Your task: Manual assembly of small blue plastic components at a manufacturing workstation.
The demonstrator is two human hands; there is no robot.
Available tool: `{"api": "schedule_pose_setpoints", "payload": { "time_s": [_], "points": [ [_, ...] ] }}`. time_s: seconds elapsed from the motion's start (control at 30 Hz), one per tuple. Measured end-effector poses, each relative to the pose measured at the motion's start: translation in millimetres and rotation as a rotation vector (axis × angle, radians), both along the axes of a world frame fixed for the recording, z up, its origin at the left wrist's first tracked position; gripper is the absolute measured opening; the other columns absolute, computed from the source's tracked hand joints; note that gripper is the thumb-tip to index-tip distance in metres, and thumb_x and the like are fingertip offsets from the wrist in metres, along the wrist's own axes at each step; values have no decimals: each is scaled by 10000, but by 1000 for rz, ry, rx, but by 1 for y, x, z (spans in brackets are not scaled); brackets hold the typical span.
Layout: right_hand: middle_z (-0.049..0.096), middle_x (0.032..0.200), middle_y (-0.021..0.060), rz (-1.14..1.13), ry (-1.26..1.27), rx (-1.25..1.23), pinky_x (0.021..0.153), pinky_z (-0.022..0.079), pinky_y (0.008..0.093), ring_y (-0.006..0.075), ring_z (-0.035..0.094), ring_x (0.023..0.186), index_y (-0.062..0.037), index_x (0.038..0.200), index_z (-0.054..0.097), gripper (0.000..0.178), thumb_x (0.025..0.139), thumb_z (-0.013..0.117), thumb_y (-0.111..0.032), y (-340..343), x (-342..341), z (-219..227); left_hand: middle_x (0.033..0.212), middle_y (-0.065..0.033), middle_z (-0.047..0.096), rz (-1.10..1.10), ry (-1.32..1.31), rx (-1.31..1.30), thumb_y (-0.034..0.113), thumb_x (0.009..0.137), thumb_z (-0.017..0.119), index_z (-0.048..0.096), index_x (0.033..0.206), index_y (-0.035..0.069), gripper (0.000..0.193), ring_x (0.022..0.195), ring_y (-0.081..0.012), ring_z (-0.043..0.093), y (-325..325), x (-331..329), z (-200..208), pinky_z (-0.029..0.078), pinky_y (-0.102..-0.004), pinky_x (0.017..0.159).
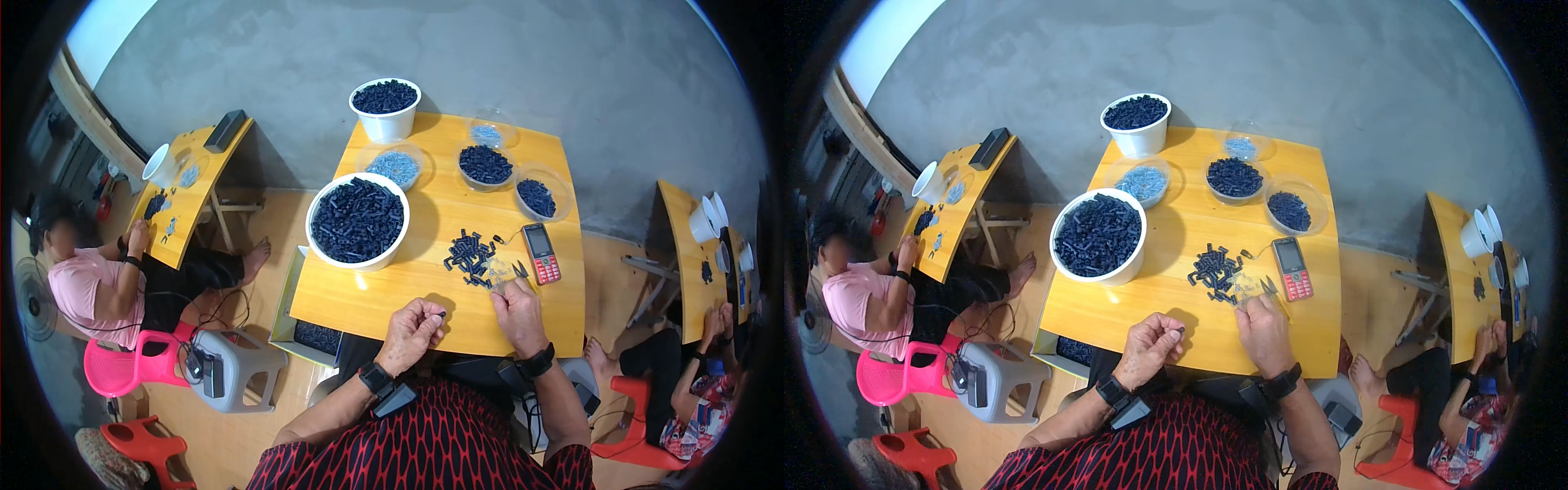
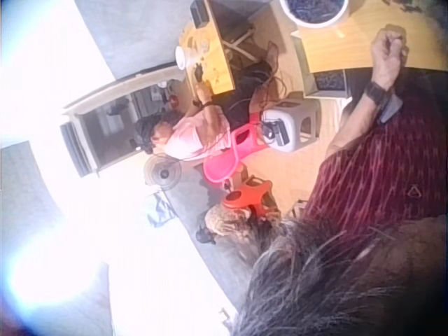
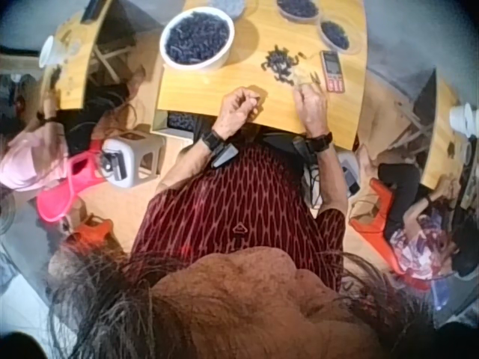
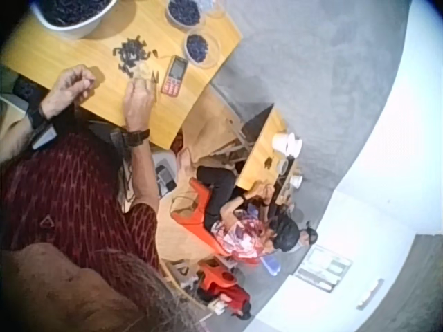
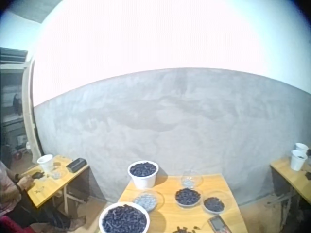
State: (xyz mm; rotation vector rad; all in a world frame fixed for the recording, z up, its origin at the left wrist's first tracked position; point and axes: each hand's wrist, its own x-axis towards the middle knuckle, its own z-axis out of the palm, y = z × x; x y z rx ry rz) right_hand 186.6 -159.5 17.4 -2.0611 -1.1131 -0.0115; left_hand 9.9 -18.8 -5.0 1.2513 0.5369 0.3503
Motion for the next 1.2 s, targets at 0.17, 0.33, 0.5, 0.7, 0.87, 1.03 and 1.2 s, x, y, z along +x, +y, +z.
{"api": "schedule_pose_setpoints", "payload": {
  "time_s": [0.17,0.33,0.5,0.7,0.87,1.03,1.2],
  "points": [
    [613,830,184,-11,-49,-48,670,483,465,392,611,768,8,806,605,73,823,656,-41,4,1,0,780,-9,597,-32,-13,-44,68,977,553,565,1021,29,61,642,-74,568,1,1,1,491,-213,581],
    [608,845,193,0,-69,-120,670,485,452,396,601,785,7,837,592,77,829,650,-43,4,3,-1,783,-10,601,-34,10,-43,66,978,548,562,1025,32,60,647,-71,572,3,1,3,494,-210,579],
    [603,885,156,41,205,62,696,495,363,306,610,818,8,898,569,77,857,630,-14,-4,-5,-1,787,-8,598,-34,18,-56,67,978,546,559,1025,35,58,648,-69,575,5,1,2,493,-209,576],
    [600,928,66,135,842,354,698,501,243,128,608,809,-15,957,558,81,899,608,11,-2,-24,-4,821,-3,594,-46,43,-66,75,984,539,547,1041,38,68,671,-68,581,5,3,6,490,-205,577],
    [606,962,63,161,1047,357,661,505,229,105,608,748,-1,1019,557,114,911,586,23,9,-33,2,829,-1,600,-35,35,-102,79,984,545,550,1044,36,75,678,-65,579,6,3,7,490,-199,589],
    [619,917,61,264,867,260,633,507,234,110,639,757,-15,1007,596,108,910,584,30,15,-35,-3,831,-4,616,-42,40,-104,79,986,545,559,1051,30,83,685,-61,580,7,3,5,494,-198,599],
    [661,946,61,259,935,231,688,513,230,93,631,775,-1,959,616,49,911,605,3,26,-41,5,786,-11,602,-27,42,-101,65,983,544,560,1042,15,79,654,-67,567,8,2,7,482,-205,578]
  ]
}}
